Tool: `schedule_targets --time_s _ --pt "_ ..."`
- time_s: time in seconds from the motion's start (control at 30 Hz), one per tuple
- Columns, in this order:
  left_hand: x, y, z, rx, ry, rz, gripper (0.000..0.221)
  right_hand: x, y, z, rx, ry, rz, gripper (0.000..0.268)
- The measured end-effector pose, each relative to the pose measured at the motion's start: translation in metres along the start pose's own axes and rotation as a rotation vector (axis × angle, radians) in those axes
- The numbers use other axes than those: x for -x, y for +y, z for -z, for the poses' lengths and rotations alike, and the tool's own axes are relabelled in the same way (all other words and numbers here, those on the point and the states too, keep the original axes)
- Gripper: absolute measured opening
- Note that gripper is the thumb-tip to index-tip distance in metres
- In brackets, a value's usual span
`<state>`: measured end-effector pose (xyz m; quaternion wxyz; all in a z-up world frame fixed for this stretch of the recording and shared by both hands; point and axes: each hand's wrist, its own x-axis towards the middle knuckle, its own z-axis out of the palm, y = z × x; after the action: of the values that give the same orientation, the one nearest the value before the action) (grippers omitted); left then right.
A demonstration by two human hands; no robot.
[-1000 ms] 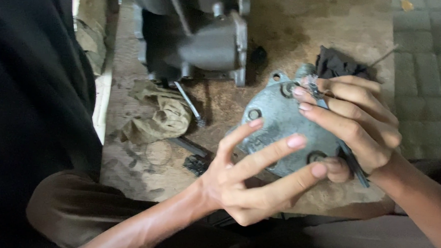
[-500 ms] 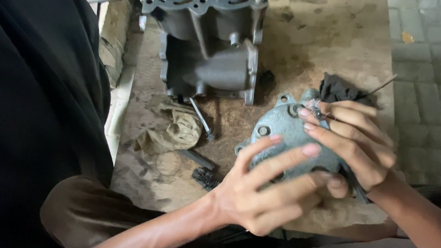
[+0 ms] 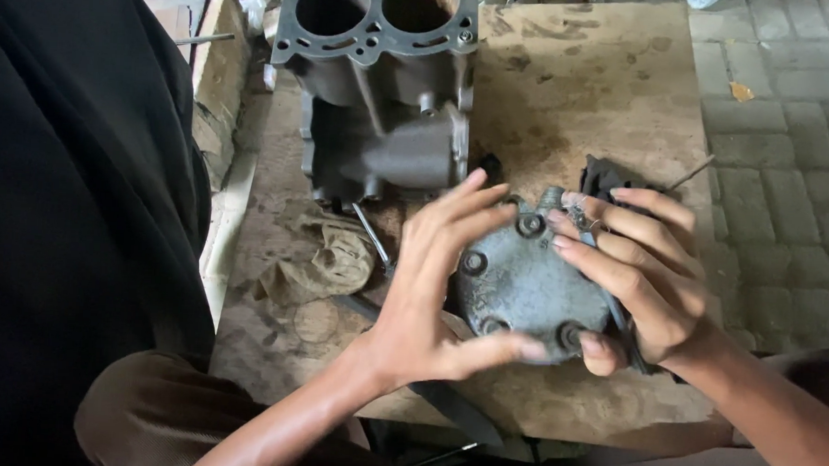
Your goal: The person scrubs a circular metal cover with a wire brush, focusing on bolt heads and crevices. The person holds the part with one hand and scrubs with the other, rotating the part to access different areas.
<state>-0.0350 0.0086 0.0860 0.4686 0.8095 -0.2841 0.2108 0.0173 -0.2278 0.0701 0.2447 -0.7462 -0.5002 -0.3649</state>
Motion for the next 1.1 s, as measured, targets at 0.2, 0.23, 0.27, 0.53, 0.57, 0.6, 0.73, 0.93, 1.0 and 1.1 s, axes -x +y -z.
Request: schedule_targets --time_s 0.2,0.23,0.27,0.53,0.57,0.6,0.73,0.93,1.0,1.1 --pt "0.0 0.006 -0.003 -0.116 -0.098 -0.04 0.119 -0.016 -0.01 0.002 0.011 0.062 -0.013 0.051" --pt "-0.001 0.008 -0.004 -0.114 -0.102 -0.036 0.119 -0.01 -0.009 -0.002 0.009 0.06 -0.018 0.051" --pt "-0.001 0.01 -0.004 -0.124 -0.109 -0.039 0.115 -0.005 -0.008 -0.006 -0.014 0.092 -0.033 0.052" --pt "-0.004 -0.003 -0.008 -0.032 -0.137 0.026 0.119 -0.003 -0.001 -0.004 -0.153 0.202 -0.373 0.04" --pt "-0.005 -0.003 -0.008 -0.032 -0.144 0.039 0.117 -0.004 0.004 0.001 -0.135 0.234 -0.477 0.038" --pt "-0.006 -0.003 -0.009 -0.033 -0.151 0.053 0.116 -0.004 0.008 0.005 -0.117 0.266 -0.581 0.037" --pt "-0.006 -0.003 -0.01 -0.034 -0.134 0.037 0.11 0.009 0.043 0.021 -0.461 0.241 -0.497 0.022" --pt "-0.008 -0.001 -0.013 -0.038 -0.105 0.003 0.1 0.009 0.031 0.03 -0.572 0.297 -0.632 0.037" --pt "-0.01 -0.001 -0.012 -0.047 -0.1 0.007 0.102 -0.008 0.021 0.037 -0.369 0.152 -0.494 0.042" --pt "-0.009 -0.001 -0.014 -0.064 -0.09 -0.004 0.101 0.023 0.03 0.033 -0.431 0.192 -0.381 0.014"
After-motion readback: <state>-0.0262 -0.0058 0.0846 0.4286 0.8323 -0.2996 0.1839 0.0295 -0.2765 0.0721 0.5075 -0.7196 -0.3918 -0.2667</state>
